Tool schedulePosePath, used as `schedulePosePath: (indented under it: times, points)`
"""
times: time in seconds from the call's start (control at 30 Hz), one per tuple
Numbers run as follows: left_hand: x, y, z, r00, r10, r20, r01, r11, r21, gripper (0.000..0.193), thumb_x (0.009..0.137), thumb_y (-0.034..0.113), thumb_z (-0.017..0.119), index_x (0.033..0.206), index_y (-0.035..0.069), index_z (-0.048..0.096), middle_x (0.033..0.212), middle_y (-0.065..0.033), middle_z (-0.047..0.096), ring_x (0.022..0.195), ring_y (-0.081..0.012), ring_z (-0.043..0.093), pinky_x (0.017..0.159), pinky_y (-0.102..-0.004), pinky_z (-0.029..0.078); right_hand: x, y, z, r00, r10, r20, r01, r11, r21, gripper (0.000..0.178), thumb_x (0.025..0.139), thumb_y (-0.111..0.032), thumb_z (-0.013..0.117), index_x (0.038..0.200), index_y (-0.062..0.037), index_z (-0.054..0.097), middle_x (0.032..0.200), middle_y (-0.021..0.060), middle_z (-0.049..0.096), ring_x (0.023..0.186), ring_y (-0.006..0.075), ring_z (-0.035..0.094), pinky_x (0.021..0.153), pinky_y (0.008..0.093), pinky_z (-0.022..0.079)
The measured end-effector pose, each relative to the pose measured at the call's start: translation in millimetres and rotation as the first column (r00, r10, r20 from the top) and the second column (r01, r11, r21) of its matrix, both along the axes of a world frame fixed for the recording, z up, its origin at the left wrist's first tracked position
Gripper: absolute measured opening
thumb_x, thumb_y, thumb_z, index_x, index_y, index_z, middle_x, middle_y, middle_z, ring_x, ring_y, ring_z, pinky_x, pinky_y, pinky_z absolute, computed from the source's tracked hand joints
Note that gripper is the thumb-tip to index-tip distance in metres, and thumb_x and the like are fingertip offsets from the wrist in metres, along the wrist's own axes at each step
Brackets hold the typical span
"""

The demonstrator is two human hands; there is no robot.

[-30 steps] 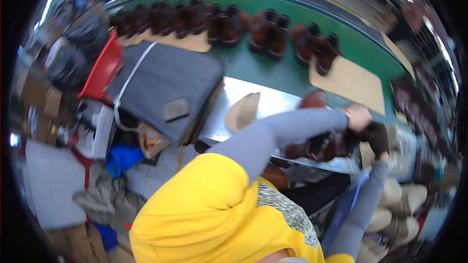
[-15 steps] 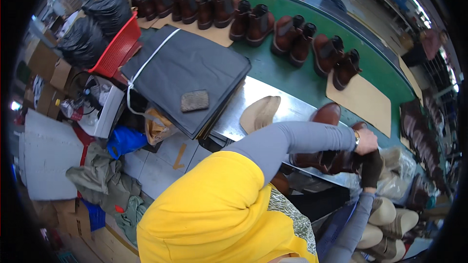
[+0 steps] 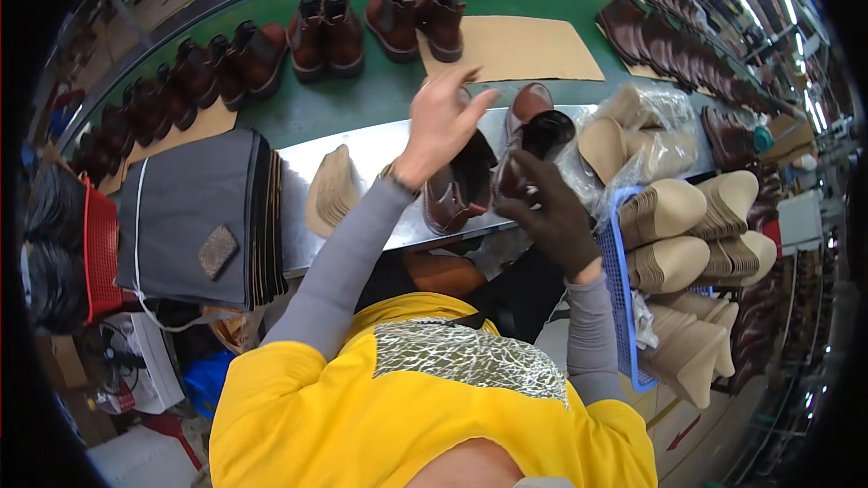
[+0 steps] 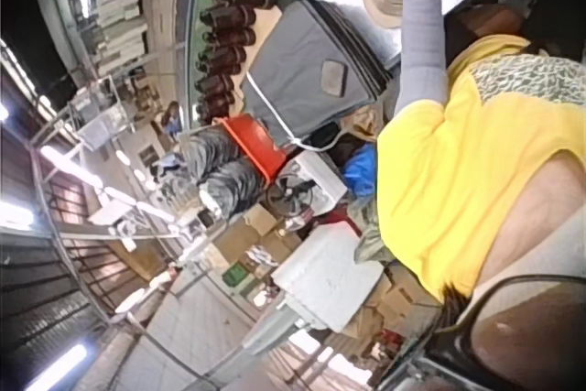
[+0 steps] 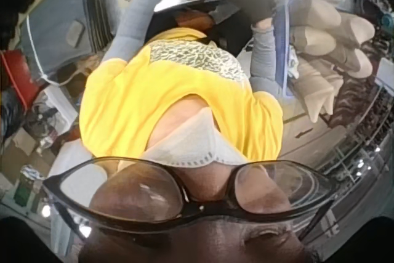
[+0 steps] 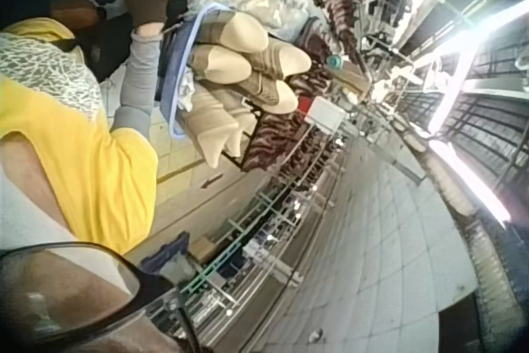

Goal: Inspecting, cleaning, and assembling shoe components on a production line.

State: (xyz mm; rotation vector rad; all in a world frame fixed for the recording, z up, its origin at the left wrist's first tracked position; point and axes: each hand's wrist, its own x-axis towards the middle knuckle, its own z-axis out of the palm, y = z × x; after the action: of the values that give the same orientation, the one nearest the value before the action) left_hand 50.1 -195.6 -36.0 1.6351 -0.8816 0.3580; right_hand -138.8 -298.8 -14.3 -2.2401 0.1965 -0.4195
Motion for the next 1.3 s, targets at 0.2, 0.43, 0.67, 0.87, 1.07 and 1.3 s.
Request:
schedulePosePath:
  times: [0.2, 0.43, 0.67, 0.87, 1.07, 1.3]
  points:
    - [-62.1, 64.7, -112.7, 0.952, 0.082, -0.296, -0.062, 0.995, 0.076, 0.042, 0.098, 0.026, 0.045, 0.128, -0.002, 0.048, 0.122, -0.0203, 0.052, 0.115, -0.0343, 0.048, 0.101, -0.0403, 0.035, -4.1, 24.3, 3.7, 0.99, 0.112, -0.083, -0.128, 0.966, -0.224, 0.059, 0.071, -0.026, 0.082, 0.124, -0.013, 0.058, 0.096, 0.01, 0.054, 0.081, 0.024, 0.063, 0.068, 0.0301, 0.051]
    - [-65.1, 61.1, -146.8, 0.966, -0.035, -0.258, 0.051, 0.997, 0.059, 0.06, 0.101, 0.046, 0.032, 0.137, -0.001, 0.038, 0.133, -0.0227, 0.041, 0.125, -0.038, 0.039, 0.108, -0.0422, 0.029, 17.7, 28.0, -7.8, 0.995, -0.007, -0.104, -0.024, 0.956, -0.291, 0.029, 0.072, -0.028, 0.081, 0.087, -0.0094, 0.064, 0.083, 0.0094, 0.053, 0.07, 0.0249, 0.062, 0.061, 0.0346, 0.048]
    - [-63.4, 58.6, -158.8, 0.923, -0.011, -0.385, 0.035, 0.998, 0.056, 0.07, 0.099, 0.054, 0.029, 0.139, -0.003, 0.035, 0.132, -0.024, 0.043, 0.122, -0.0377, 0.042, 0.103, -0.0432, 0.034, 48.1, -62.3, 37.9, 0.981, -0.177, 0.077, 0.152, 0.956, 0.251, 0.02, 0.083, -0.02, 0.073, 0.072, -0.0065, 0.063, 0.062, 0.0, 0.053, 0.049, 0.0076, 0.05, 0.043, 0.0229, 0.034]
    - [-62.4, 56.8, -158.6, 0.938, -0.005, -0.348, 0.041, 0.995, 0.094, 0.065, 0.101, 0.051, 0.03, 0.135, -0.003, 0.039, 0.13, -0.0244, 0.046, 0.12, -0.0389, 0.043, 0.105, -0.045, 0.03, 160.9, -168.3, 123.6, 0.985, -0.17, -0.045, 0.172, 0.984, 0.055, 0.02, 0.084, -0.026, 0.068, 0.079, -0.006, 0.07, 0.059, -0.0001, 0.056, 0.048, 0.0091, 0.054, 0.043, 0.0224, 0.039]
    - [-62.1, 61.8, -160.3, 0.942, 0.009, -0.337, 0.042, 0.989, 0.143, 0.062, 0.101, 0.048, 0.031, 0.134, -0.004, 0.04, 0.128, -0.0242, 0.047, 0.117, -0.0394, 0.044, 0.103, -0.0456, 0.032, 256.5, -206.5, 98.6, 0.994, 0.008, 0.11, 0.048, 0.864, -0.501, 0.02, 0.078, -0.03, 0.068, 0.088, -0.0123, 0.071, 0.09, 0.0143, 0.066, 0.083, 0.0314, 0.065, 0.07, 0.0383, 0.052]
    - [-62.9, 64.8, -160.6, 0.955, 0.024, -0.297, 0.029, 0.984, 0.175, 0.059, 0.102, 0.045, 0.033, 0.132, -0.004, 0.043, 0.126, -0.0247, 0.049, 0.115, -0.0399, 0.045, 0.102, -0.0461, 0.033, 290.4, -212.0, -81.8, 0.974, -0.211, 0.082, 0.226, 0.891, -0.393, 0.064, 0.075, -0.026, 0.071, 0.134, -0.0205, 0.048, 0.132, 0.0157, 0.051, 0.106, 0.0378, 0.06, 0.092, 0.0437, 0.05]
